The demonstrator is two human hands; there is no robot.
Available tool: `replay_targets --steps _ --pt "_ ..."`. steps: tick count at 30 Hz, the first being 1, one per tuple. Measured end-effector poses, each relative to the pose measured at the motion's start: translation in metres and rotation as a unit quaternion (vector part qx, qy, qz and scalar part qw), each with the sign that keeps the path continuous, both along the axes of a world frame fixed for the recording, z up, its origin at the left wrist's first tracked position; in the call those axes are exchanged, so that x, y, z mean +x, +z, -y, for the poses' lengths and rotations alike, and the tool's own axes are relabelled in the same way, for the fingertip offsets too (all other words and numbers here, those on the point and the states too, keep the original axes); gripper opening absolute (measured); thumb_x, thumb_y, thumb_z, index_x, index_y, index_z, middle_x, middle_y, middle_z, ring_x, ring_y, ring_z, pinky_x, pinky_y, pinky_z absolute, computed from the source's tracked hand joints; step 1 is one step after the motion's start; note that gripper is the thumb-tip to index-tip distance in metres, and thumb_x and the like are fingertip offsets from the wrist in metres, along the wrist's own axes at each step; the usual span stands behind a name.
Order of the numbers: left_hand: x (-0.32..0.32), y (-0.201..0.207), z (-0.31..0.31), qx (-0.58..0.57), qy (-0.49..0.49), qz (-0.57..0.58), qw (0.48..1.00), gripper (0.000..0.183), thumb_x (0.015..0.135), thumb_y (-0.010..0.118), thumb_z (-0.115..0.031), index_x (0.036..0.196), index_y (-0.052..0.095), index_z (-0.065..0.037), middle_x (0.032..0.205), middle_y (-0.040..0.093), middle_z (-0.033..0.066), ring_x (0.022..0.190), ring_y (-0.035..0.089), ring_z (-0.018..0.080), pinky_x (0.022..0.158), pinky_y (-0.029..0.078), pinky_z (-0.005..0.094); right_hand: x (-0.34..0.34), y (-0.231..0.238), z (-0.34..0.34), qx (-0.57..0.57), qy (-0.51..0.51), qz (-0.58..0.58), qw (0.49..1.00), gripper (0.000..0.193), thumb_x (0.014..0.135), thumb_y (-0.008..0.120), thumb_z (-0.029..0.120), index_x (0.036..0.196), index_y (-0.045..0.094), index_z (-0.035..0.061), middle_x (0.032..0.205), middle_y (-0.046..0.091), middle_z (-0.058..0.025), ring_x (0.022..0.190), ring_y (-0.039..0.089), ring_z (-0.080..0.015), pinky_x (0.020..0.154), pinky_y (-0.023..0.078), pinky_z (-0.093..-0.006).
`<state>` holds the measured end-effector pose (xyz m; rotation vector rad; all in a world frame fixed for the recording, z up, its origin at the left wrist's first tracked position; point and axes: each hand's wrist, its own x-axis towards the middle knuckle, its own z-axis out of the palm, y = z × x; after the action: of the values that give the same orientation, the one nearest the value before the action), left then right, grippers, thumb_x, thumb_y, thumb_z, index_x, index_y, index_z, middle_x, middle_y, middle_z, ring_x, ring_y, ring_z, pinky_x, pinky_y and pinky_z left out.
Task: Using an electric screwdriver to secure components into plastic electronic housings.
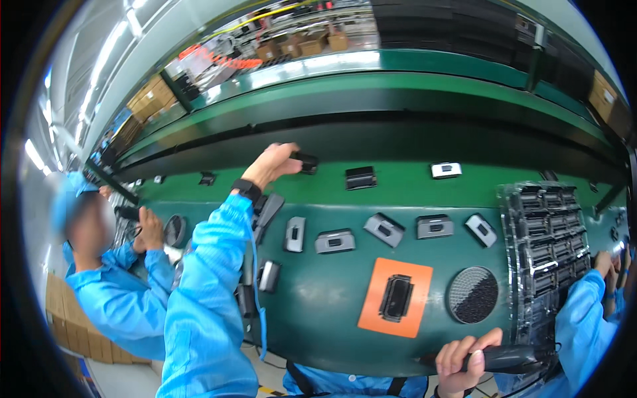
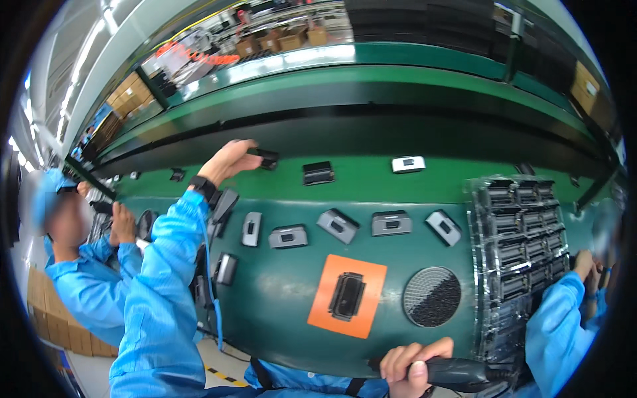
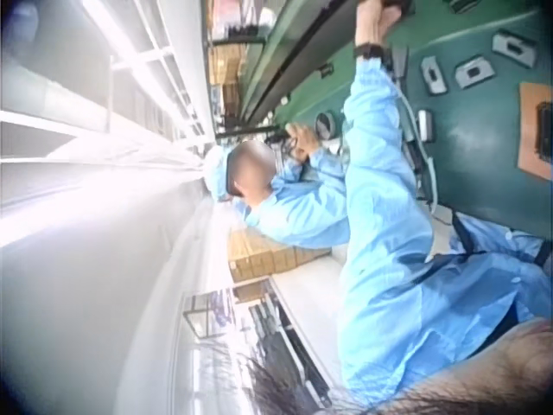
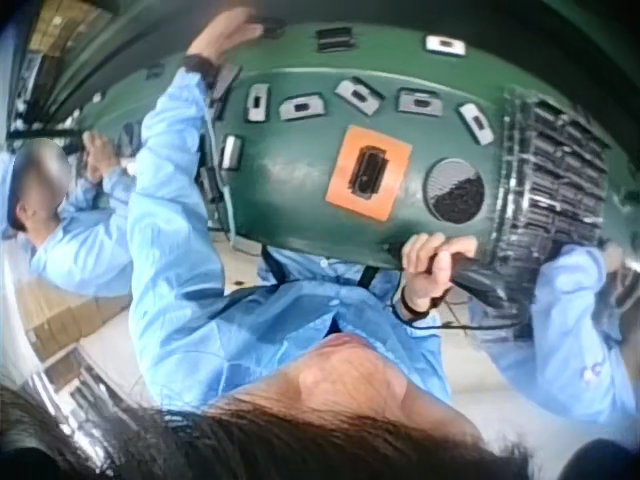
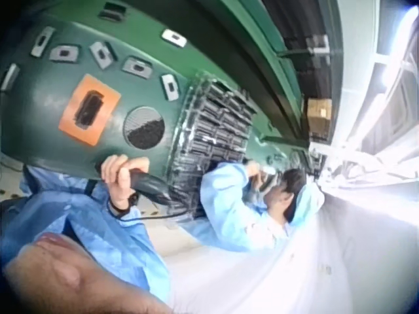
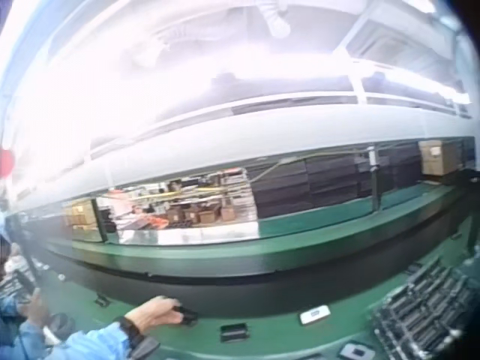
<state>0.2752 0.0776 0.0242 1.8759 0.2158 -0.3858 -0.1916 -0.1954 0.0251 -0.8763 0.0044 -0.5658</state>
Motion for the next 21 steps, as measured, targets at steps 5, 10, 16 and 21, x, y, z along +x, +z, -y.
replay_targets --steps 5,10,16,21 --pt "-0.05 0.016 0.127 0.1 -0.255 0.256 0.927 0.06 0.088 0.071 -0.025 0.134 0.05 0.007 0.092 0.072 0.0102 0.076 0.064 0.0131 0.071 0.053 0.0283 0.0 -0.002 -0.007 0.031 -0.006 -0.012 0.999 0.017 0.102 0.053 0.019 0.098 0.039 0.0101 0.062 0.04 -0.0037 0.048 0.036 -0.0145 0.045 0.034 -0.0287" --pt "-0.065 -0.02 0.254 0.154 -0.274 0.197 0.929 0.089 0.076 0.082 -0.045 0.135 0.047 0.012 0.131 0.057 0.0311 0.123 0.058 0.0382 0.101 0.05 0.041 -0.001 0.012 -0.012 0.023 0.006 -0.018 1.0 0.017 0.101 0.053 0.018 0.099 0.038 0.0111 0.062 0.04 -0.003 0.049 0.036 -0.0142 0.046 0.034 -0.028" --pt "-0.037 -0.099 0.333 0.043 -0.111 0.237 0.964 0.075 0.058 0.091 -0.016 0.118 0.053 0.009 0.109 0.067 0.0298 0.104 0.067 0.0425 0.089 0.058 0.0433 -0.017 0.01 -0.014 0.015 -0.042 0.011 0.999 0.013 0.103 0.046 0.02 0.096 0.038 0.013 0.059 0.035 -0.0018 0.046 0.032 -0.0119 0.043 0.03 -0.025" --pt "-0.093 -0.022 0.287 -0.206 -0.198 0.124 0.95 0.069 0.071 0.077 0.008 0.133 0.047 0.009 0.088 0.066 0.0173 0.065 0.068 0.0186 0.053 0.051 0.0297 -0.015 0.006 -0.005 0.011 -0.061 -0.029 0.998 0.014 0.103 0.046 0.021 0.095 0.039 0.0134 0.056 0.033 -0.0005 0.044 0.029 -0.0109 0.041 0.028 -0.0238"
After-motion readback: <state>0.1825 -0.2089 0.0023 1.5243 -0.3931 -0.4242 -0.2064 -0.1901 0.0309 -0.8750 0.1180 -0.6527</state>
